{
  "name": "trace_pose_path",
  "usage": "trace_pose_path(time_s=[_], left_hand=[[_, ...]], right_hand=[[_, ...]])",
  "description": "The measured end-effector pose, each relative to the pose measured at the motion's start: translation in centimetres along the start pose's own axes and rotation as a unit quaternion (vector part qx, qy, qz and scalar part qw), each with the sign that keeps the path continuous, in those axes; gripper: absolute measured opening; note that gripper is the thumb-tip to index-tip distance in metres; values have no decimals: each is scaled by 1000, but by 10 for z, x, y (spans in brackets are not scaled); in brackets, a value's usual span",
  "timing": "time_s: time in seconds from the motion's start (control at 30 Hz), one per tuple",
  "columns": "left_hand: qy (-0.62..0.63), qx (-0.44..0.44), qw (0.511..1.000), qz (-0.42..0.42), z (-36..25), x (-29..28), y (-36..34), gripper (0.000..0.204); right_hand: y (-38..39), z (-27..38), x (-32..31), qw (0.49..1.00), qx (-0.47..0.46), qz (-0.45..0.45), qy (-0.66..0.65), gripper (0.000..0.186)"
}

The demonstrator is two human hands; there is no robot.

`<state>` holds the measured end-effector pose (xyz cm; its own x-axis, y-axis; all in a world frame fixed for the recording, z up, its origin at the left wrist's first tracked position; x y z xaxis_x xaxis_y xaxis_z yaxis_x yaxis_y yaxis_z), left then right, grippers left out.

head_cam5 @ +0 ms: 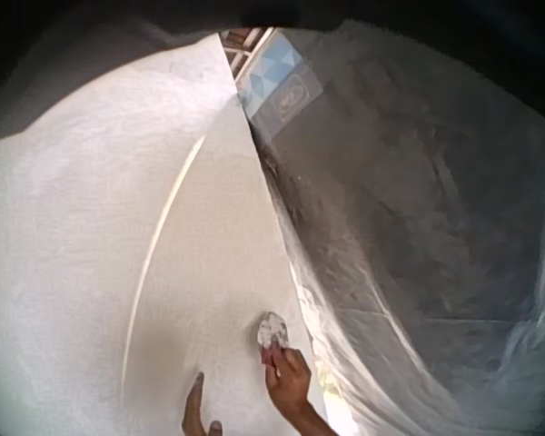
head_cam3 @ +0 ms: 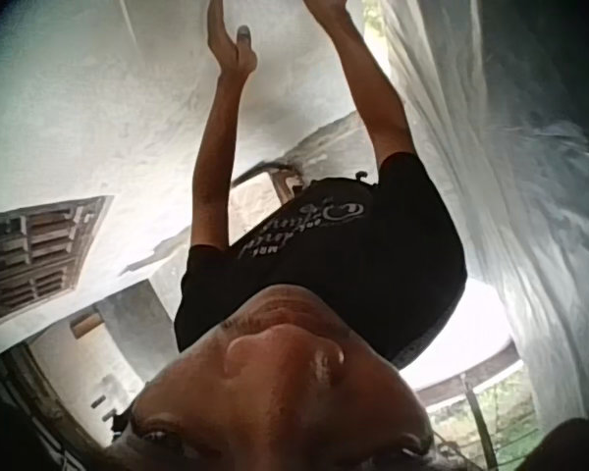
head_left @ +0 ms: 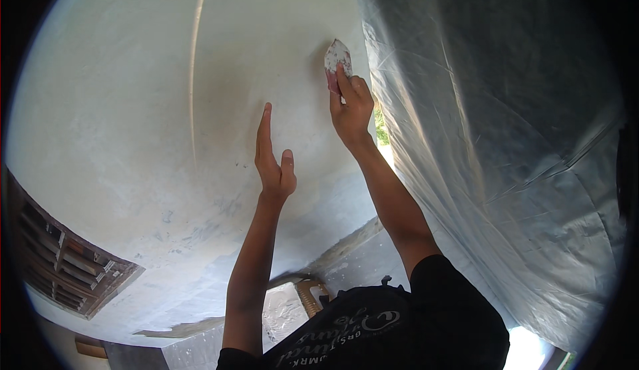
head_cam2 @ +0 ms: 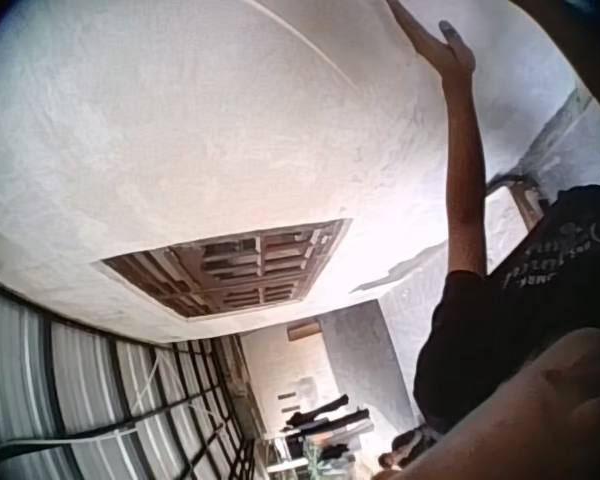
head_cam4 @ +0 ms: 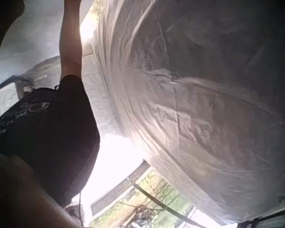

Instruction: The person applies white putty to a wall using a putty knife spatula.

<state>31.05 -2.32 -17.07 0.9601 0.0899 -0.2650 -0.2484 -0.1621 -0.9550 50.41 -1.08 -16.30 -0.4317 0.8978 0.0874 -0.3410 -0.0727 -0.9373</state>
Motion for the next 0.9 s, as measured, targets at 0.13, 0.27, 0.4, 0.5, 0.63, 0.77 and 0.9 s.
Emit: trace_pose_path(time_s=[0.13,0.27,0.4,0.5,0.63,0.77,0.9], left_hand=[[9,-1,1000,-1,-3,6,-1,61],[15,-8,1000,-4,-1,9,3,61],[18,2,1000,6,-3,10,2,61],[12,1,1000,11,-4,9,-1,61],[25,3,1000,8,-7,17,-3,61],[25,1,1000,9,-8,17,-1,61],[11,-3,1000,12,-7,11,3,60]], right_hand=[[-10,-17,17,998,-7,17,66,51],[34,-15,26,993,12,81,86,54],[56,-3,7,994,12,95,44,54],[33,4,-1,998,16,58,20,52],[-10,-12,11,998,11,34,60,52],[13,-9,23,994,-20,72,78,53],[64,9,10,992,-12,122,32,59]])
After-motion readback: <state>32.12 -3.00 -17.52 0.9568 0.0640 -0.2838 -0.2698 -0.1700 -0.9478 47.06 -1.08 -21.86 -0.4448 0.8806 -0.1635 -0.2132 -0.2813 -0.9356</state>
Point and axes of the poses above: each hand's wrist, its own y-axis away from the middle knuckle, its own x-axis out of the palm, z = x × y, the point moved 5 cm from there along -y, towards the middle knuckle, and after that the axes turned 4 degrees about x, right-handed, at the moved point
